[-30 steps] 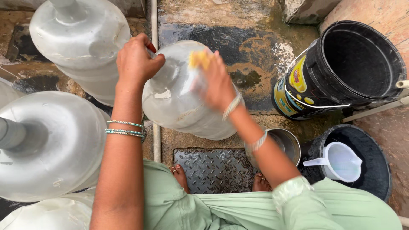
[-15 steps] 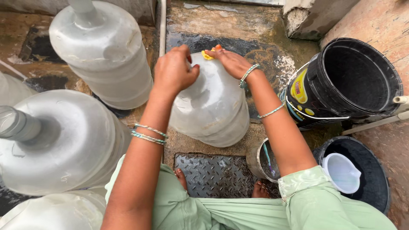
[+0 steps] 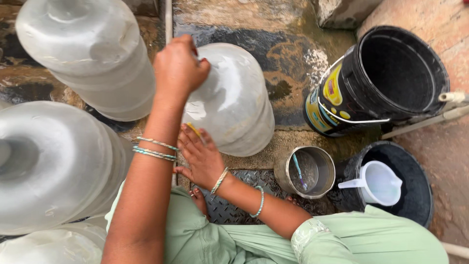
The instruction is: The person scrubs the inside of a large plastic water dispenser jar using a toothbrush and water. They then scrub the exterior of the jar with a yellow sponge and rinse it with water from a nearby tap.
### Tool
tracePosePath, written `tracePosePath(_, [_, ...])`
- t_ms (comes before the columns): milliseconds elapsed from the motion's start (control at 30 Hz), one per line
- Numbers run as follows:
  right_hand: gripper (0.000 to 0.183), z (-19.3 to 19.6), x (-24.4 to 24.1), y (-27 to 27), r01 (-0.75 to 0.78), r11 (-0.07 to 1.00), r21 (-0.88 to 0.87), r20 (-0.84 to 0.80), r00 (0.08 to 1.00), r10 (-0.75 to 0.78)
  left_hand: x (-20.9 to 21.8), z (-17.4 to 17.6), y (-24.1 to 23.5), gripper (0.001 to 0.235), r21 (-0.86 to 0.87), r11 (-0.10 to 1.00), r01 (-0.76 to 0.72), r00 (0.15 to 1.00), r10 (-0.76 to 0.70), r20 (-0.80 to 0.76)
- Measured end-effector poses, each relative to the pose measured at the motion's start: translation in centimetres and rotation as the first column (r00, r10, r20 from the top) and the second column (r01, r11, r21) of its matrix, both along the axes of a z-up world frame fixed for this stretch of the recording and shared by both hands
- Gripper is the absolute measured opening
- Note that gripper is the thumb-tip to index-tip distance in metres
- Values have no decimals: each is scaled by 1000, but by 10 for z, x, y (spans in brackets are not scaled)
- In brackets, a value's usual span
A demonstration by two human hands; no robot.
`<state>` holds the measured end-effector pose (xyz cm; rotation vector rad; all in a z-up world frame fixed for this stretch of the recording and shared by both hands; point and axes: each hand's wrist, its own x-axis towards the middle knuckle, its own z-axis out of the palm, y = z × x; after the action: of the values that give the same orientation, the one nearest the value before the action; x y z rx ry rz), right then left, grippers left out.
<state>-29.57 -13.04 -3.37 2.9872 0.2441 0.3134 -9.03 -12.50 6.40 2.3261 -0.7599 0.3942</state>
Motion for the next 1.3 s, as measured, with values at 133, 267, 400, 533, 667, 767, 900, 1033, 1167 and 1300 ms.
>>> tracePosePath(133, [86,-29,-8,-58,76,967,244,353,922,-162,26,-3,24,29,36,999,32,999,-32,3])
tracePosePath(267, [76,-115,-7,-142,40,602,797,264,875,-407,41,-10,46,27,34,996,82,996,-82,18])
tracePosePath(400, [92,-185,-18,-217,356,60,932,-249,755,-607,48,-10,64,24,30,991,130,991,-129,-27])
tracePosePath(533, [86,-168,-14,-218,11,106,994,46,854,-518,50,-10,76,18,19,971,240,957,-240,160])
tracePosePath(667, [91,-96,5,-126,-232,367,901,350,889,-296,54,-12,81,21,40,986,164,986,-164,-8])
tracePosePath(767, [98,-63,5,-72,-297,478,827,426,886,-185,60,-16,89,22,84,985,150,988,-146,-44])
tracePosePath(900, [90,-99,5,-106,-91,609,788,381,849,-366,70,-29,106,19,-37,971,236,964,-239,-119])
tracePosePath(1033, [86,-186,-6,-217,199,204,958,-42,807,-589,81,-41,123,18,-57,966,254,952,-260,-164])
tracePosePath(1167, [83,-225,-7,-255,203,-466,861,-433,774,-463,84,-47,128,19,-85,968,237,951,-249,-183])
tracePosePath(1300, [73,-171,22,-153,24,231,973,148,702,-696,83,-43,117,19,-81,983,167,969,-178,-168])
